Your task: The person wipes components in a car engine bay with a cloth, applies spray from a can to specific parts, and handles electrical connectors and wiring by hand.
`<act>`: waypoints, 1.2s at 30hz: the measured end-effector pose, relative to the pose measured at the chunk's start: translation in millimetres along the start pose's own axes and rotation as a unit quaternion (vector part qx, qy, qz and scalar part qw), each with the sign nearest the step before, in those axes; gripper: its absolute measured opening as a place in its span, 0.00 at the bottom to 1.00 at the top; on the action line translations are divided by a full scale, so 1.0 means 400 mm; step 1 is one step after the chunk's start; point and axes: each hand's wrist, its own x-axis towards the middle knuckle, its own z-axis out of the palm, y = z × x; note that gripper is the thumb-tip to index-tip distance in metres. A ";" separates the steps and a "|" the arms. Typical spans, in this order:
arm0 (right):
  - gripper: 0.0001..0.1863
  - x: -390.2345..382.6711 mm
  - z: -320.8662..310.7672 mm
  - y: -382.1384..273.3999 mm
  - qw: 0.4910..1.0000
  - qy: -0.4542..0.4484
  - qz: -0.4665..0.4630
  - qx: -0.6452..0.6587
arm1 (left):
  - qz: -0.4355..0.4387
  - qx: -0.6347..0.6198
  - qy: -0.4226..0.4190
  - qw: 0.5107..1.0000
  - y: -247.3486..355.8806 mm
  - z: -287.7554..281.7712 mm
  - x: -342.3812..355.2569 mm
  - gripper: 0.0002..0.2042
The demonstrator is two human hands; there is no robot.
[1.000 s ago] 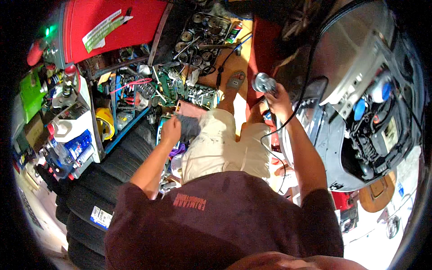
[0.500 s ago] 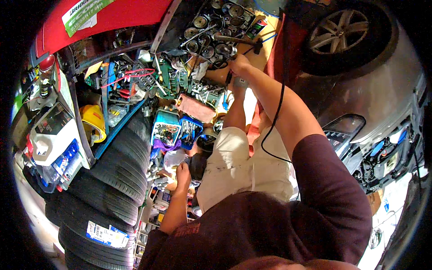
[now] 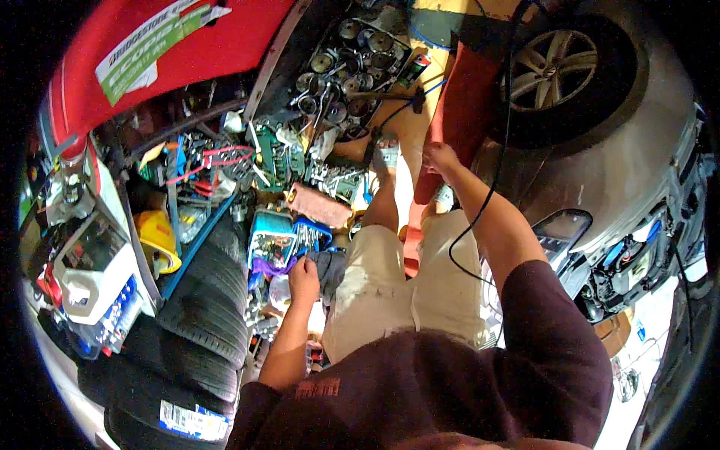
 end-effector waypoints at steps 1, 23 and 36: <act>0.23 0.027 -0.038 0.005 0.999 0.036 -0.021 -0.012 | -0.012 -0.013 -0.019 1.000 0.040 -0.004 0.008 0.16; 0.65 0.902 0.014 -0.393 0.947 0.210 -0.242 0.028 | 0.399 0.097 0.062 0.910 0.319 0.259 0.203 0.22; 0.63 -0.183 -0.052 -0.315 0.864 0.102 -0.480 0.113 | 0.230 -0.043 -0.079 0.969 0.435 0.256 0.081 0.13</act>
